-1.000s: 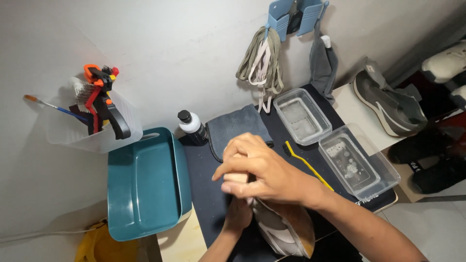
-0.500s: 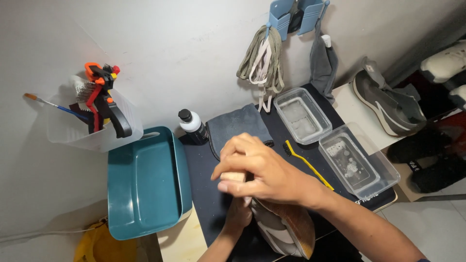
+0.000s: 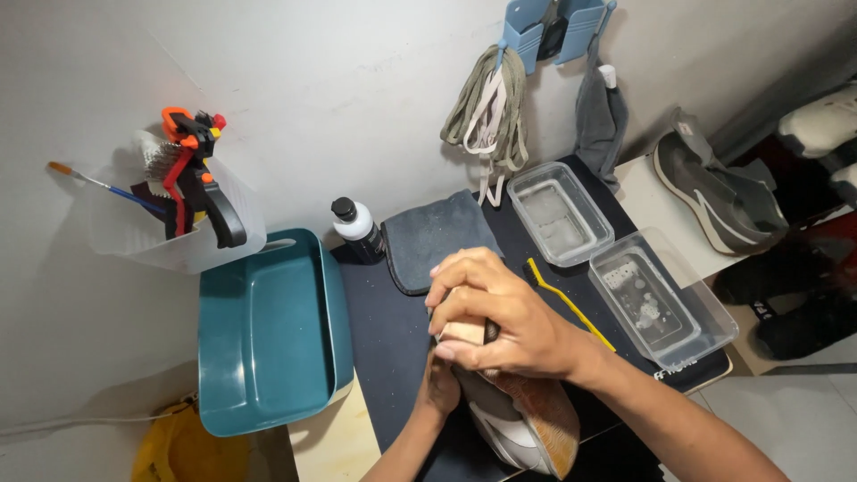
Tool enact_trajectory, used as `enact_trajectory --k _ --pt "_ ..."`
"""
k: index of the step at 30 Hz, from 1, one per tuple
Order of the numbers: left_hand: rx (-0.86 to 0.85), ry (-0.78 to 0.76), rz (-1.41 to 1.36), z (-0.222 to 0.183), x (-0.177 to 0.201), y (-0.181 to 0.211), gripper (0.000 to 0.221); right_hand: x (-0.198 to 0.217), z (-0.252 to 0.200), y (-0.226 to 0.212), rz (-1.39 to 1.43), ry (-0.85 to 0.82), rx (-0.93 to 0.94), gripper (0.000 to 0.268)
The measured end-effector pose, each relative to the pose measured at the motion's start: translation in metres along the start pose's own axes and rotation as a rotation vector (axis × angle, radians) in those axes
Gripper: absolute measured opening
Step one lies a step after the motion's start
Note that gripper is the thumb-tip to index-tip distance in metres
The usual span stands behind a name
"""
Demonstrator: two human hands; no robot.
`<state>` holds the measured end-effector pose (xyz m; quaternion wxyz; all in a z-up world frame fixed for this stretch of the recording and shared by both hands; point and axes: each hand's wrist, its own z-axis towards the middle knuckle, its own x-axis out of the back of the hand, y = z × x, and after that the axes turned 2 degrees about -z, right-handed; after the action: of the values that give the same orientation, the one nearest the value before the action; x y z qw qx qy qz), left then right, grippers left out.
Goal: Brushing the sole of a sneaker using a hand brush to clean or prepare it.
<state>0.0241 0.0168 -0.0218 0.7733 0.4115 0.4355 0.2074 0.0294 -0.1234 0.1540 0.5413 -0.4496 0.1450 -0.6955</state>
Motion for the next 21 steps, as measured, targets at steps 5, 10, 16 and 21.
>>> enact_trajectory --k 5,10,16,21 --pt "0.156 0.151 -0.153 -0.018 0.020 -0.038 0.060 0.016 -0.010 0.045 -0.145 0.120 -0.181 0.012" --pt "0.313 0.230 -0.189 0.002 -0.002 -0.002 0.049 0.019 -0.023 0.054 -0.063 0.205 -0.273 0.010" --pt "0.638 0.152 -0.731 0.022 -0.012 0.022 0.054 0.003 -0.035 0.006 -0.181 0.077 0.186 0.017" --pt "0.762 0.106 -0.615 0.035 0.001 0.022 0.050 -0.019 -0.079 -0.026 -0.063 -0.290 0.385 0.011"
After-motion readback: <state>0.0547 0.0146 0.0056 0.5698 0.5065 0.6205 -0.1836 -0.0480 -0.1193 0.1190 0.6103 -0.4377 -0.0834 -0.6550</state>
